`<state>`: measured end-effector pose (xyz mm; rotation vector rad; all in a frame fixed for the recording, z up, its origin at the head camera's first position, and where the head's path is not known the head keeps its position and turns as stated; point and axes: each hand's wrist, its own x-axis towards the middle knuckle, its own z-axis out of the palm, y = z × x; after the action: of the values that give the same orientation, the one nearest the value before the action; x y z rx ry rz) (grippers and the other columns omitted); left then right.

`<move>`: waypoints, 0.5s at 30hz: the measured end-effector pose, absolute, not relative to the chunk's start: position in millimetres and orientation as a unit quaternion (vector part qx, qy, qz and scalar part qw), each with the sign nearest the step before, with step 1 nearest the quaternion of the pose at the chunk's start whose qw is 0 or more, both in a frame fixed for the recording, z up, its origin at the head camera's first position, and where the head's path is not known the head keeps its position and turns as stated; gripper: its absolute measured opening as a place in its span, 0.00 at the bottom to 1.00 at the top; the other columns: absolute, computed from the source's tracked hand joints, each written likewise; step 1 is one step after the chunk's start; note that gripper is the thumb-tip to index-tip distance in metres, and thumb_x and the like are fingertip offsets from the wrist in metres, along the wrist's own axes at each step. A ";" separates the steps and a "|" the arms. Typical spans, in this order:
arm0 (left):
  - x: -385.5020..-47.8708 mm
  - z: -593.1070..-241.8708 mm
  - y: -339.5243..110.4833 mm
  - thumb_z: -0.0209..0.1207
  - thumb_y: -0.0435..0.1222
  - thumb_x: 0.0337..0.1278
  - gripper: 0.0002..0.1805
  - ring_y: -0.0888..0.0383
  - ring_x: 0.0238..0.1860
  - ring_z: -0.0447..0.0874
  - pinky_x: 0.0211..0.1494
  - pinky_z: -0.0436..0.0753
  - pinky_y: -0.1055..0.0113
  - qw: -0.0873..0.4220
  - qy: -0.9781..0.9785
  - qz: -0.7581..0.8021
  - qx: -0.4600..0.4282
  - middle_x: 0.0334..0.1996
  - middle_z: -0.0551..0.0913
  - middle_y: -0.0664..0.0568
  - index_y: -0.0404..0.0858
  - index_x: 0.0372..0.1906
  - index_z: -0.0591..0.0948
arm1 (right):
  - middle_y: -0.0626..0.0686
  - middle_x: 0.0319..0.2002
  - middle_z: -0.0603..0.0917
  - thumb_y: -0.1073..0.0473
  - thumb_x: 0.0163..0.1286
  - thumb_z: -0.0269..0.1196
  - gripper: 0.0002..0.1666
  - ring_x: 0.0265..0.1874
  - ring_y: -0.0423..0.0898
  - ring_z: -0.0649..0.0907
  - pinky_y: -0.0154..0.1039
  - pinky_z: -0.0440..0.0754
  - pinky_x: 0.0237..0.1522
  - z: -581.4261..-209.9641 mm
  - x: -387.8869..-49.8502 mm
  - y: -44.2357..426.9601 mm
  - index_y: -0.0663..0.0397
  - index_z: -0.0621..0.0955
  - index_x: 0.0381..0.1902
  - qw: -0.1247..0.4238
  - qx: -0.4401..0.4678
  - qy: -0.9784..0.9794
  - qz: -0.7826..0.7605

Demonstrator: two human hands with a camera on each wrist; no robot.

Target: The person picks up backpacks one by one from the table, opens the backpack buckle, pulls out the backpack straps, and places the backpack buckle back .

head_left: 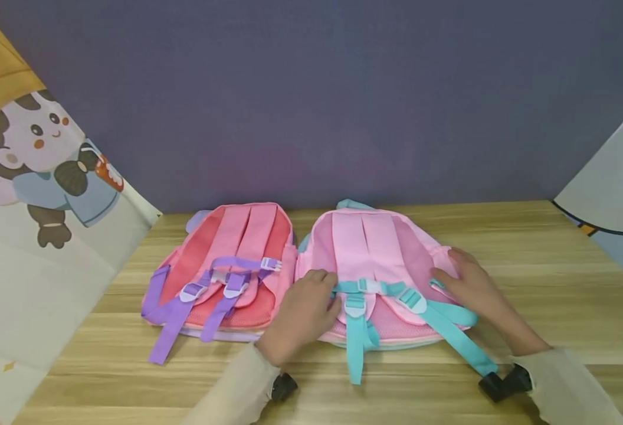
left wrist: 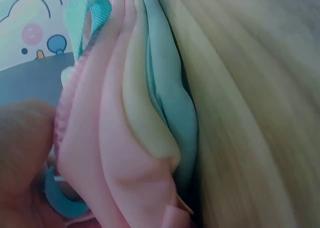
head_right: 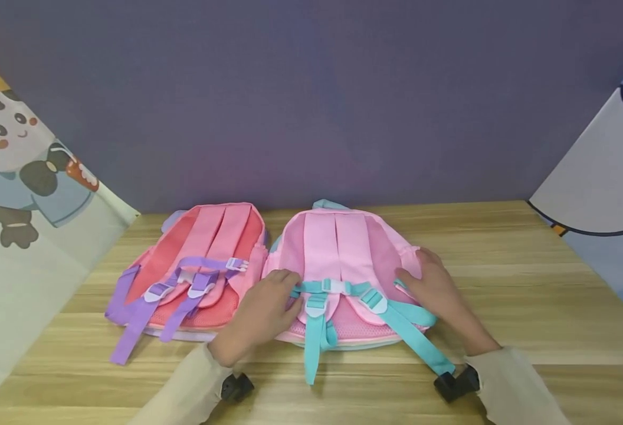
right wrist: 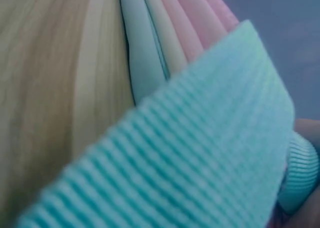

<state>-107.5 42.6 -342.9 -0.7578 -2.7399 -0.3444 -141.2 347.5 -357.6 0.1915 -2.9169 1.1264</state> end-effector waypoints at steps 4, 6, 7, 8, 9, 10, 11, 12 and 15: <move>-110.4 -344.9 39.2 0.57 0.41 0.60 0.12 0.55 0.41 0.79 0.46 0.80 0.61 0.152 -0.943 -0.118 -0.272 0.36 0.80 0.50 0.37 0.41 0.79 | 0.79 0.66 0.55 0.48 0.70 0.54 0.44 0.65 0.76 0.56 0.68 0.54 0.63 -355.5 -142.7 345.1 0.81 0.56 0.66 0.016 0.068 -0.935 0.348; -111.3 -345.3 38.3 0.57 0.41 0.60 0.12 0.55 0.42 0.79 0.47 0.80 0.61 0.155 -0.941 -0.119 -0.276 0.38 0.81 0.50 0.37 0.43 0.79 | 0.79 0.66 0.56 0.49 0.70 0.54 0.42 0.65 0.75 0.57 0.68 0.54 0.63 -354.2 -143.1 344.7 0.81 0.58 0.65 0.024 0.073 -0.936 0.342; -111.6 -345.2 38.1 0.57 0.42 0.60 0.12 0.55 0.42 0.79 0.47 0.80 0.62 0.154 -0.941 -0.118 -0.277 0.37 0.81 0.50 0.37 0.42 0.79 | 0.79 0.66 0.56 0.50 0.70 0.55 0.42 0.65 0.75 0.57 0.68 0.55 0.63 -353.3 -143.2 344.4 0.81 0.58 0.65 0.029 0.077 -0.937 0.339; -111.8 -344.8 38.2 0.57 0.42 0.60 0.12 0.56 0.41 0.79 0.46 0.80 0.62 0.154 -0.941 -0.117 -0.278 0.36 0.80 0.51 0.38 0.41 0.79 | 0.79 0.65 0.57 0.51 0.69 0.55 0.41 0.65 0.75 0.58 0.68 0.55 0.63 -352.3 -143.4 343.9 0.82 0.59 0.64 0.036 0.084 -0.938 0.334; -112.0 -344.0 38.4 0.57 0.42 0.60 0.11 0.56 0.40 0.78 0.44 0.79 0.63 0.154 -0.941 -0.113 -0.279 0.34 0.79 0.52 0.38 0.39 0.78 | 0.78 0.65 0.58 0.52 0.69 0.56 0.41 0.65 0.74 0.58 0.68 0.56 0.63 -351.0 -143.5 343.2 0.82 0.60 0.64 0.042 0.094 -0.938 0.330; -112.4 -343.2 38.8 0.57 0.42 0.60 0.09 0.56 0.38 0.77 0.42 0.79 0.64 0.154 -0.941 -0.108 -0.282 0.32 0.78 0.53 0.39 0.37 0.78 | 0.78 0.64 0.60 0.53 0.68 0.57 0.39 0.64 0.74 0.60 0.68 0.57 0.62 -349.5 -143.5 342.2 0.82 0.61 0.63 0.049 0.105 -0.939 0.324; -112.6 -342.1 39.4 0.57 0.42 0.59 0.09 0.57 0.36 0.76 0.40 0.78 0.64 0.155 -0.941 -0.101 -0.285 0.30 0.77 0.53 0.40 0.35 0.77 | 0.78 0.64 0.61 0.54 0.67 0.58 0.38 0.64 0.73 0.61 0.68 0.58 0.62 -347.8 -143.5 341.1 0.82 0.62 0.62 0.057 0.117 -0.939 0.319; -112.9 -340.9 40.3 0.57 0.42 0.59 0.08 0.57 0.34 0.76 0.38 0.77 0.64 0.156 -0.940 -0.092 -0.288 0.28 0.75 0.54 0.40 0.33 0.76 | 0.77 0.63 0.63 0.55 0.66 0.59 0.37 0.63 0.73 0.62 0.67 0.59 0.61 -345.7 -143.4 339.7 0.81 0.63 0.61 0.062 0.128 -0.938 0.315; -114.2 -337.2 43.6 0.58 0.41 0.57 0.08 0.56 0.31 0.75 0.34 0.76 0.64 0.156 -0.939 -0.065 -0.300 0.24 0.73 0.54 0.41 0.30 0.74 | 0.76 0.60 0.68 0.57 0.64 0.61 0.34 0.60 0.72 0.66 0.66 0.63 0.60 -337.8 -143.2 336.1 0.79 0.67 0.59 0.081 0.159 -0.938 0.299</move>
<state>-114.2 43.6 -337.2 -0.8584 -2.6892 -0.1848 -143.2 336.1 -337.8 0.4751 -2.8031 0.8930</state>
